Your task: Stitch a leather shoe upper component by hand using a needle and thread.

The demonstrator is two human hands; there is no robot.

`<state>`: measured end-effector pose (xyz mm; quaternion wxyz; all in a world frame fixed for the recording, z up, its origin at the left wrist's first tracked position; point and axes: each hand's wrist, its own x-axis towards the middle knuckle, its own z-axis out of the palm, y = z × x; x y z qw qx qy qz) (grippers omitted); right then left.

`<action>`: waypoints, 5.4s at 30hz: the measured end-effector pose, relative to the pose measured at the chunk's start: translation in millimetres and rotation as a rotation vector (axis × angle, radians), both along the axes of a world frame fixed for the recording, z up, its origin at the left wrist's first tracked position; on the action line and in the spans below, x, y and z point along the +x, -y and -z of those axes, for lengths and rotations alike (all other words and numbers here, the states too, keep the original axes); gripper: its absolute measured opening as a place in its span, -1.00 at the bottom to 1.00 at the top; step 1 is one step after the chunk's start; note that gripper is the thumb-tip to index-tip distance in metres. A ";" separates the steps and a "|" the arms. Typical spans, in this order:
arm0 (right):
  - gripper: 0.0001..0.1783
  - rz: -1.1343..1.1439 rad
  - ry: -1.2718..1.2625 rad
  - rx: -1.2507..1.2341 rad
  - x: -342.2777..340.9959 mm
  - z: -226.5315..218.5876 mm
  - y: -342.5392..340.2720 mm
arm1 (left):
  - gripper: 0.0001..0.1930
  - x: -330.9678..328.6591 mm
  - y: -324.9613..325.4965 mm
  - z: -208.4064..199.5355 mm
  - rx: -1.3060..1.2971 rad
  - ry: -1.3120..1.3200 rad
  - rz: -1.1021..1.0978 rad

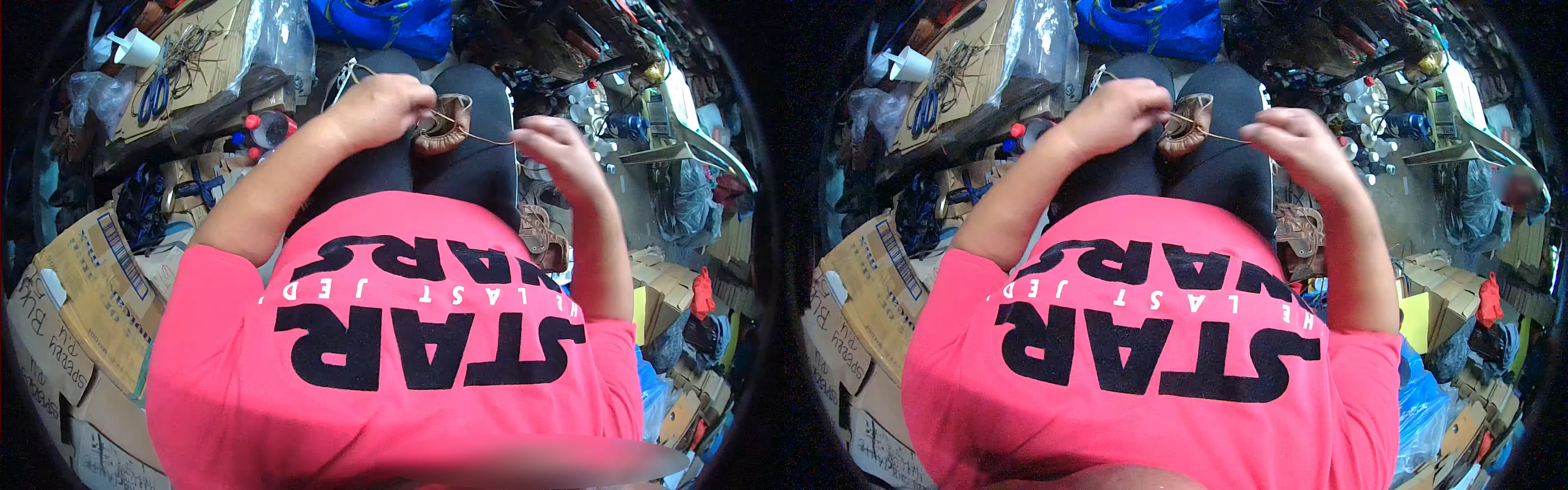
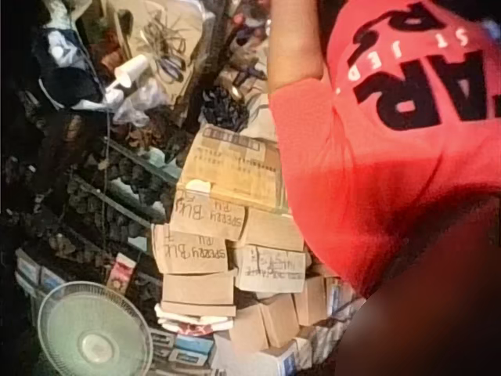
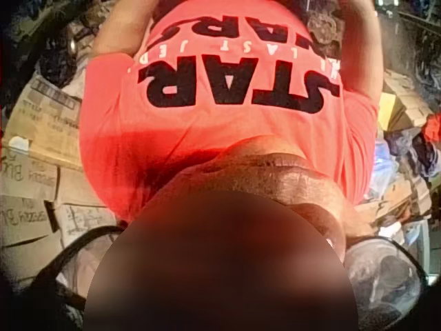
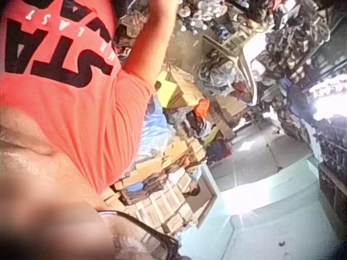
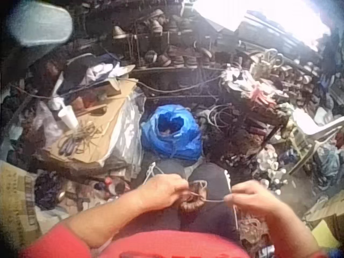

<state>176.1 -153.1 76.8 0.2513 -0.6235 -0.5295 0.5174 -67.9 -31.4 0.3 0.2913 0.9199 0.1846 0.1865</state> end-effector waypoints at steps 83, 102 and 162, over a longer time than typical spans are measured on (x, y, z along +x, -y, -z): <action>-0.85 -0.068 0.464 0.388 -15.4 42.1 -1.9 | -0.72 56.1 -46.4 8.5 -0.970 -0.136 0.425; -0.89 -0.116 0.700 0.425 -22.5 24.7 -7.4 | -0.75 63.8 -43.0 9.8 -0.992 -0.139 0.401; -0.66 0.019 0.152 0.302 -7.5 64.4 -1.1 | -0.85 11.6 5.4 15.3 0.061 0.168 -0.180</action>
